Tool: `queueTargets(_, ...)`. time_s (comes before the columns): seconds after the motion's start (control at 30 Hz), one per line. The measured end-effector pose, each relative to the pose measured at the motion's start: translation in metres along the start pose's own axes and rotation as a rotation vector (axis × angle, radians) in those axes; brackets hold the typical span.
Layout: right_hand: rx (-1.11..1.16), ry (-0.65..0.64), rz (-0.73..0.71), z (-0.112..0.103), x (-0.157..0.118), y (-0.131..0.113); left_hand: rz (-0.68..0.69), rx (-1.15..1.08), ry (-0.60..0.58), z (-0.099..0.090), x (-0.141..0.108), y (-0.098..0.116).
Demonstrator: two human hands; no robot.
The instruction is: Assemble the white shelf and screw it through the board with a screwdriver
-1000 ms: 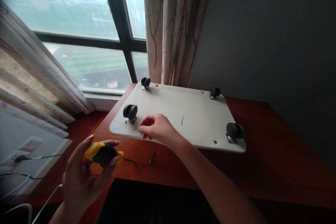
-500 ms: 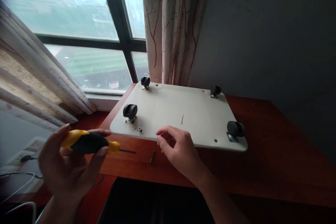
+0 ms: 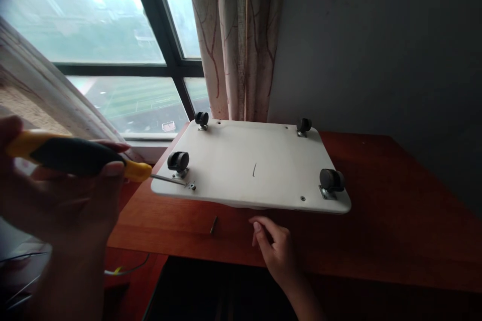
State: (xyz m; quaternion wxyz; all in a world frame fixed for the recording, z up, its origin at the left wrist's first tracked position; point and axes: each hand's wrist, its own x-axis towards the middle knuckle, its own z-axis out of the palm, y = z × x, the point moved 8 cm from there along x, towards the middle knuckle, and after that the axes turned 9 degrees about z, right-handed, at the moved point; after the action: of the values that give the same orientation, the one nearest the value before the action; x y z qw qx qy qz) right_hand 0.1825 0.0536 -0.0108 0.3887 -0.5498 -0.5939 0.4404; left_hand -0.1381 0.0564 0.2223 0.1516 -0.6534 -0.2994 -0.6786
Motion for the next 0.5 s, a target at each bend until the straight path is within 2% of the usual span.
queueTargets(0.1, 0.039, 0.010, 0.037, 0.000, 0.003, 0.004, 0.227, 0.105, -0.066, 0.012, 0.005, 0.019)
queueTargets(0.3, 0.090, 0.004, 0.098, 0.001, 0.004, 0.011, 0.198, 0.122, -0.060, 0.014, 0.003, 0.019)
queueTargets(0.5, 0.100, -0.001, 0.110, 0.001, 0.004, 0.012, 0.193, 0.085, -0.117, 0.028, 0.007, 0.031)
